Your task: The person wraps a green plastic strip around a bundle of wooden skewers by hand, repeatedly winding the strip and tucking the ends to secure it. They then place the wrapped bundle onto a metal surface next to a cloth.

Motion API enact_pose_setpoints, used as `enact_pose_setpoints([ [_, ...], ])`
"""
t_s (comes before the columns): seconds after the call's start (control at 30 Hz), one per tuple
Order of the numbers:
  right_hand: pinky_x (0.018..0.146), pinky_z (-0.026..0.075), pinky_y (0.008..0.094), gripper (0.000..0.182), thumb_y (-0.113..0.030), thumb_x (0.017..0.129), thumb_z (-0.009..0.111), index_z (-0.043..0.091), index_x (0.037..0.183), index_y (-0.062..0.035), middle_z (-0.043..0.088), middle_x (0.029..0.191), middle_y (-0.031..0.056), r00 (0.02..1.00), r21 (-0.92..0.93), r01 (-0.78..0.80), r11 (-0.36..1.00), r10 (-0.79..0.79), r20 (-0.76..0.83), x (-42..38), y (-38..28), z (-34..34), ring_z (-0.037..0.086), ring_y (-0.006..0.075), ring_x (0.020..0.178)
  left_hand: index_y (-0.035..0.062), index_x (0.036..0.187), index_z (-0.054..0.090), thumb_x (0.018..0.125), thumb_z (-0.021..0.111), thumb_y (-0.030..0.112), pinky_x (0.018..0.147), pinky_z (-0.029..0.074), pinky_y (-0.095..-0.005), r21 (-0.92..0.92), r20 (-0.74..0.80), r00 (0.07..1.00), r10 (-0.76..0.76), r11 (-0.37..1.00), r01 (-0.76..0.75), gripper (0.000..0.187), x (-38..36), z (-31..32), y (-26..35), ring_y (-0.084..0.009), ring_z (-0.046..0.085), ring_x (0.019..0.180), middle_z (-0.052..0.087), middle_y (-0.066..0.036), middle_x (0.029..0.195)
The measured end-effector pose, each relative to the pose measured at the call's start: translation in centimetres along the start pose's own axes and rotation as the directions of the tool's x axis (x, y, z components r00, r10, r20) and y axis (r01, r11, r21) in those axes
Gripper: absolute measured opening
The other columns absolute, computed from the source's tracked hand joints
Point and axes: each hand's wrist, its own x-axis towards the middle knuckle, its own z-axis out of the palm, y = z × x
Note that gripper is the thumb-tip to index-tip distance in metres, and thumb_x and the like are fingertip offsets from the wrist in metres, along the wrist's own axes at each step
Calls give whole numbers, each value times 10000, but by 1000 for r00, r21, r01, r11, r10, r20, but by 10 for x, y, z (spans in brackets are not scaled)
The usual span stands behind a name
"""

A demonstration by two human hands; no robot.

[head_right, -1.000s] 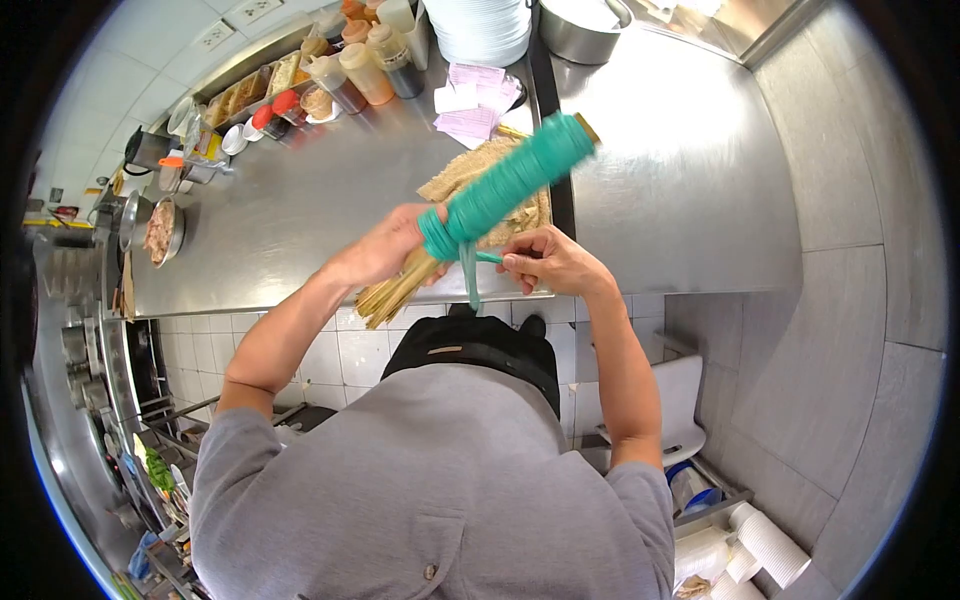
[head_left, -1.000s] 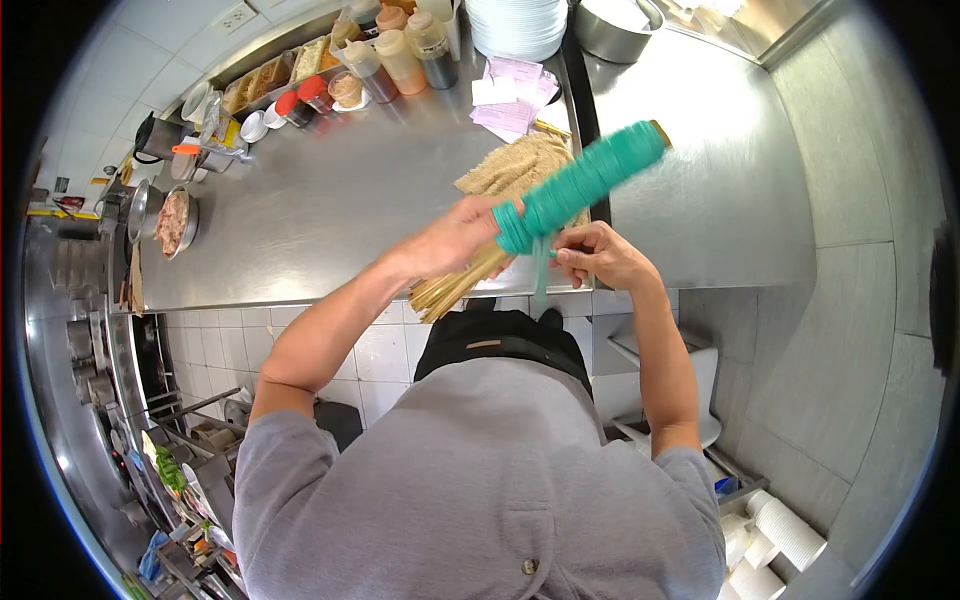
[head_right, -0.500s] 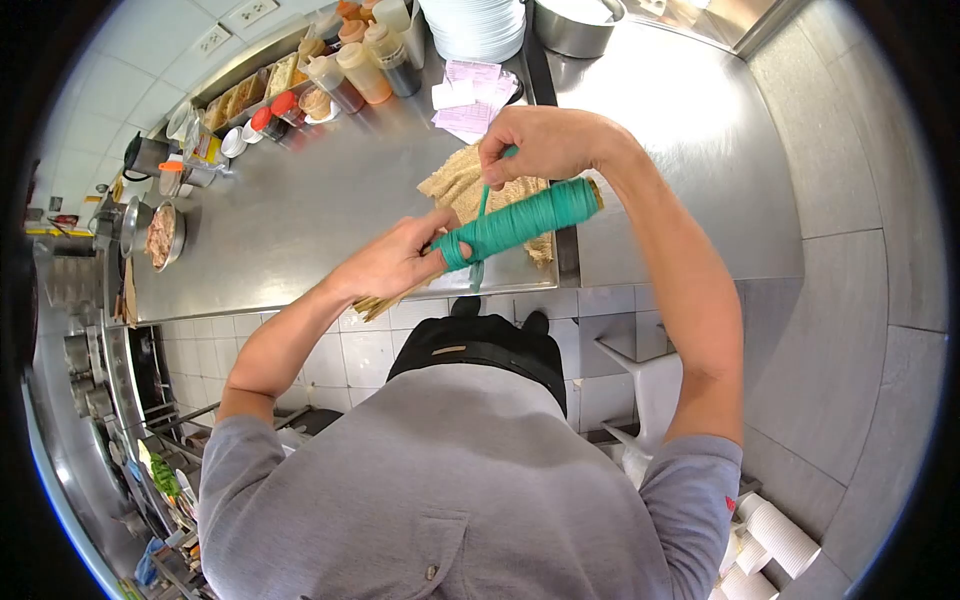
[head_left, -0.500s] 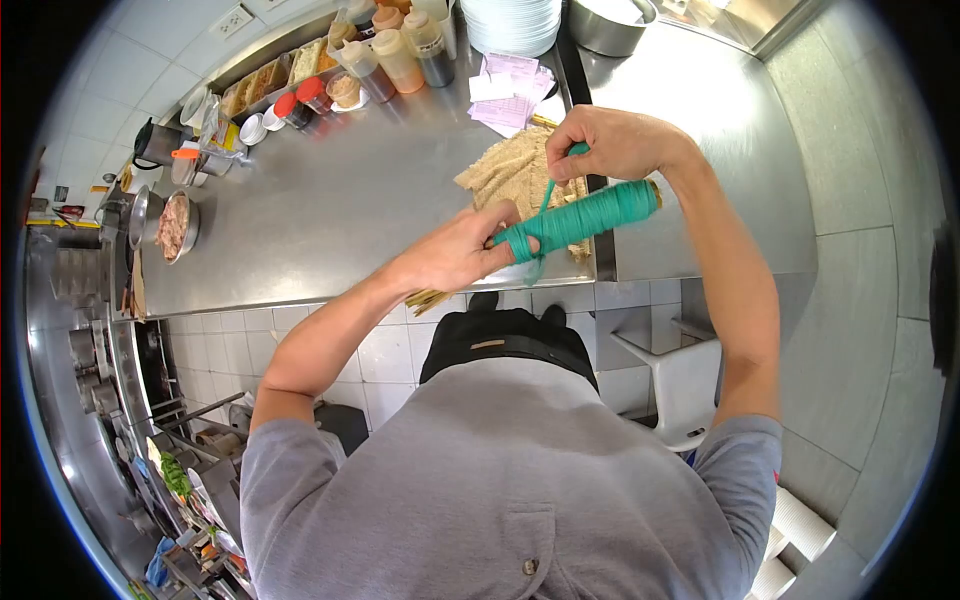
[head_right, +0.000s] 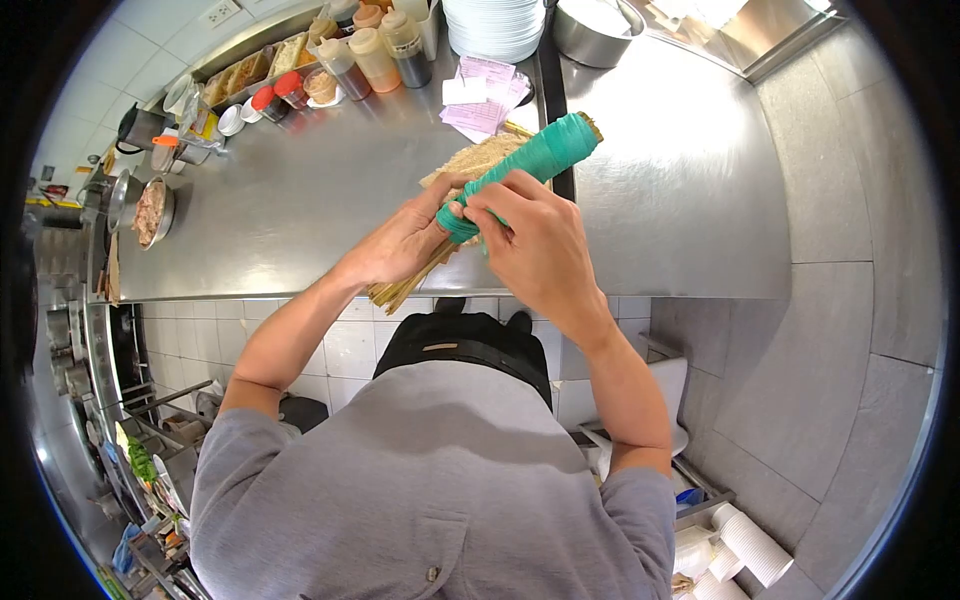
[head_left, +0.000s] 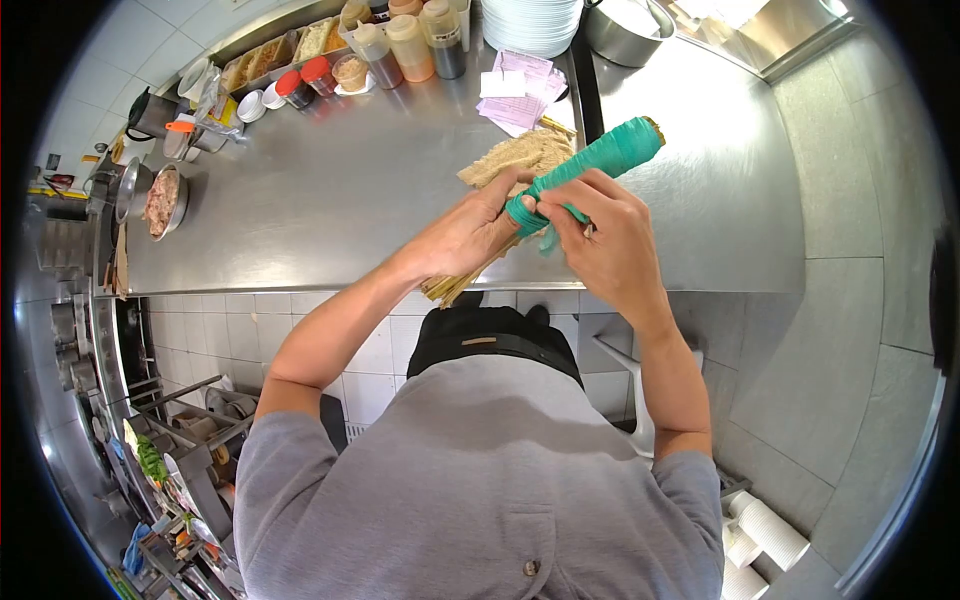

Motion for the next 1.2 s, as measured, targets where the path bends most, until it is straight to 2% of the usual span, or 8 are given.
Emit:
enact_pose_setpoints([
  [0.4, 637, 540, 309, 200, 53, 898, 637, 707, 1083, 25, 681, 964, 155, 984, 83, 64, 994, -49, -170, -22, 8, 13, 673, 212, 753, 22, 1256, 548, 1053, 444, 453, 806, 482, -362, -70, 30, 999, -16, 997, 18, 487, 23, 2, -4, -199, 601, 901, 649, -131, 969],
  [0.6, 688, 546, 299, 213, 32, 876, 695, 653, 1084, 48, 667, 983, 165, 990, 206, -114, 972, 127, -55, -25, 20, 8, 672, 203, 777, 10, 1175, 600, 1042, 477, 386, 806, 469, -356, 34, 63, 997, -48, 998, 46, 418, 33, 3, -5, -182, 576, 901, 634, -114, 963],
  [0.7, 760, 549, 309, 375, -16, 851, 761, 569, 1167, 50, 635, 1005, 123, 905, 558, -168, 812, 352, -240, -31, 43, 24, 659, 187, 846, 20, 1171, 610, 1029, 504, 383, 798, 460, -343, 1, 80, 994, -79, 997, 79, 404, 31, 3, 1, -168, 563, 881, 624, -99, 950],
  [0.8, 820, 544, 310, 534, -67, 828, 817, 495, 1239, 45, 601, 1027, 85, 792, 817, -15, 576, 506, -343, -14, 43, 22, 639, 170, 913, 33, 1171, 614, 1017, 526, 367, 792, 455, -332, -53, 112, 986, -125, 990, 132, 378, 31, 1, -3, -154, 555, 867, 618, -83, 934],
  [0.93, 865, 540, 303, 371, -96, 873, 790, 573, 1147, 29, 647, 1030, 76, 903, 884, -215, 415, 430, 18, -16, 72, 23, 634, 138, 958, 35, 1120, 604, 1014, 544, 381, 789, 456, -317, -58, 143, 986, -81, 994, 91, 366, 34, 2, -14, -134, 557, 879, 608, -58, 932],
  [1.0, 851, 546, 293, 315, -97, 890, 773, 589, 1113, 27, 662, 1016, 80, 922, 859, -151, 490, 383, -56, -19, 72, 26, 645, 134, 946, 32, 1092, 574, 1024, 561, 395, 781, 461, -286, -102, 173, 973, -149, 980, 169, 370, 35, -1, -17, -100, 558, 891, 588, -21, 950],
  [1.1, 815, 552, 273, 269, -102, 904, 760, 600, 1079, 25, 674, 997, 87, 948, 776, -89, 624, 293, -127, -19, 65, 29, 659, 128, 915, 27, 973, 607, 965, 675, 361, 700, 462, -259, 366, -188, 970, 154, 928, -76, 341, 32, -5, -11, -77, 569, 796, 616, -15, 879],
  [1.2, 821, 547, 273, 247, -103, 923, 737, 610, 1090, 28, 678, 1051, 117, 959, 712, -65, 699, 241, -148, -18, 63, 31, 658, 138, 935, 24, 889, 660, 902, 767, 282, 630, 448, -229, 102, -57, 956, -287, 951, 291, 280, 29, -10, -1, -56, 559, 700, 639, -2, 786],
])
